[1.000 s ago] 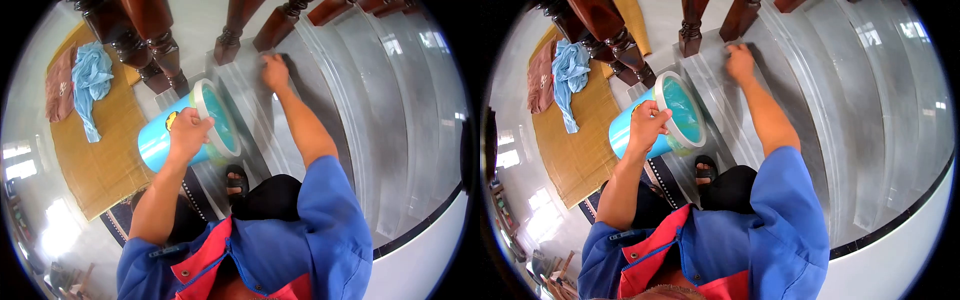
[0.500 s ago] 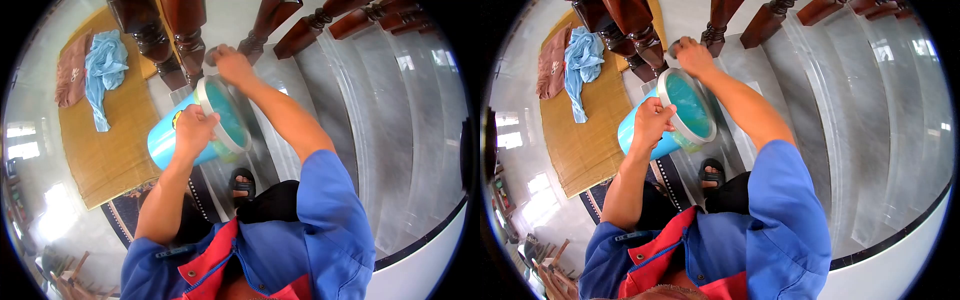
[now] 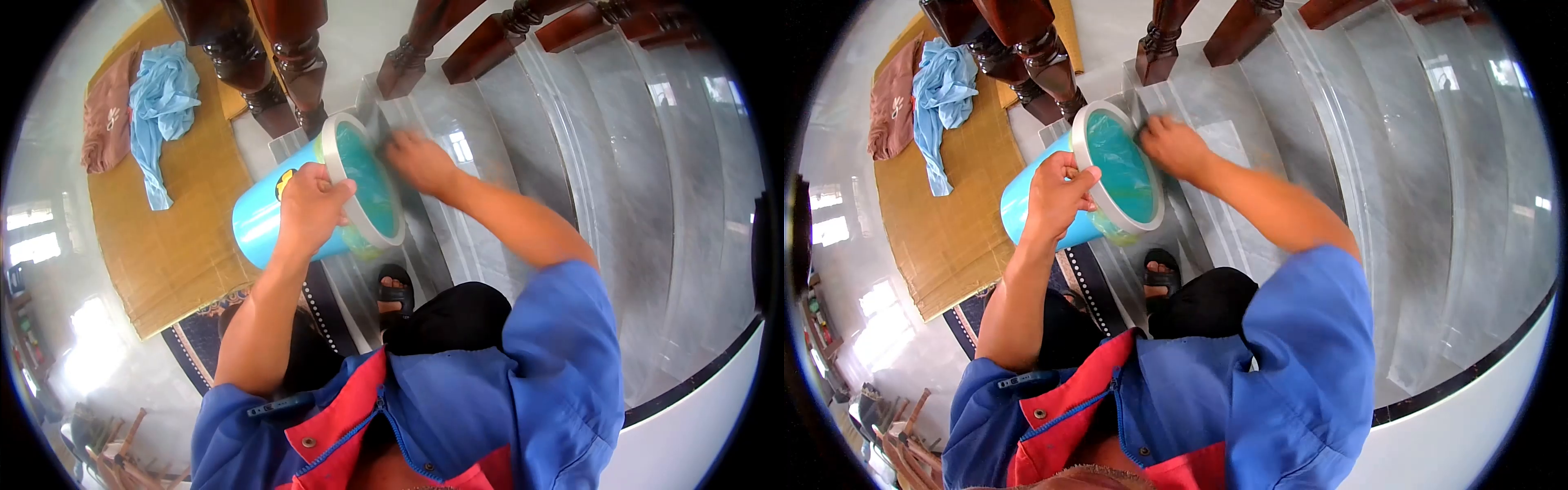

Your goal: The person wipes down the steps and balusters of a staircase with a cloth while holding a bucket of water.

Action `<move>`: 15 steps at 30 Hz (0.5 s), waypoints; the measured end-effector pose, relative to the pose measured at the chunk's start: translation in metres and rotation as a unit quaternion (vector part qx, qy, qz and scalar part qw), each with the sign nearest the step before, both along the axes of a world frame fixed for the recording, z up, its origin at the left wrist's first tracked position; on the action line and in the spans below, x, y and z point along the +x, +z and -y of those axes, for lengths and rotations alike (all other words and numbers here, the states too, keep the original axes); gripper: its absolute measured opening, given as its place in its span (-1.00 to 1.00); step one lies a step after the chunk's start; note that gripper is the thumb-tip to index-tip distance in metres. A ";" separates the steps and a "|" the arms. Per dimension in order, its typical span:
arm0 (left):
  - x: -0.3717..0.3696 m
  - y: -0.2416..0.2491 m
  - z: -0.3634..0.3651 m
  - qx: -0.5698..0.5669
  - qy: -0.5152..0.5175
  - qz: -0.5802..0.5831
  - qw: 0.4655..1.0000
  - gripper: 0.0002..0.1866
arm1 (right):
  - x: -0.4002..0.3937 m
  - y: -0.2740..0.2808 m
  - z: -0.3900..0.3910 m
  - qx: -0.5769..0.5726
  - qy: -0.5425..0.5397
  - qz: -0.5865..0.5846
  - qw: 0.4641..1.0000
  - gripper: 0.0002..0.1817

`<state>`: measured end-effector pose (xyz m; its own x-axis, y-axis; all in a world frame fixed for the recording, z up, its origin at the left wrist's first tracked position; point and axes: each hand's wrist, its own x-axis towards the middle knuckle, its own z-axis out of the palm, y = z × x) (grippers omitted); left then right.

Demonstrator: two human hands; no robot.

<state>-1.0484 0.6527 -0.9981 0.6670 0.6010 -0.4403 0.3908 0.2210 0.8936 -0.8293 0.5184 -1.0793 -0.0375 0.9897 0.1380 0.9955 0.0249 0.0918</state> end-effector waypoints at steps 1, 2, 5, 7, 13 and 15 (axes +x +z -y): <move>0.000 -0.001 0.001 0.000 0.001 0.000 1.000 -0.70 | -0.006 0.004 0.023 -0.019 -0.010 -0.055 0.998 -0.78; 0.001 -0.002 0.001 -0.001 -0.009 0.001 1.000 -0.70 | -0.007 0.005 0.040 -0.036 -0.021 -0.111 0.993 -0.69; 0.003 0.002 0.002 0.004 -0.024 -0.005 1.000 -0.69 | 0.014 0.015 0.058 -0.047 -0.094 -0.225 0.969 -0.60; 0.005 0.004 0.006 0.008 -0.036 -0.013 0.999 -0.69 | 0.048 0.013 0.035 0.059 -0.169 -0.176 0.968 -0.57; 0.014 -0.009 0.005 0.019 -0.038 -0.012 0.999 -0.68 | 0.076 -0.020 -0.024 0.094 -0.308 -0.172 0.931 -0.62; 0.017 -0.008 0.007 0.030 -0.034 -0.024 0.999 -0.69 | 0.027 -0.022 -0.016 0.041 -0.197 -0.256 0.946 -0.63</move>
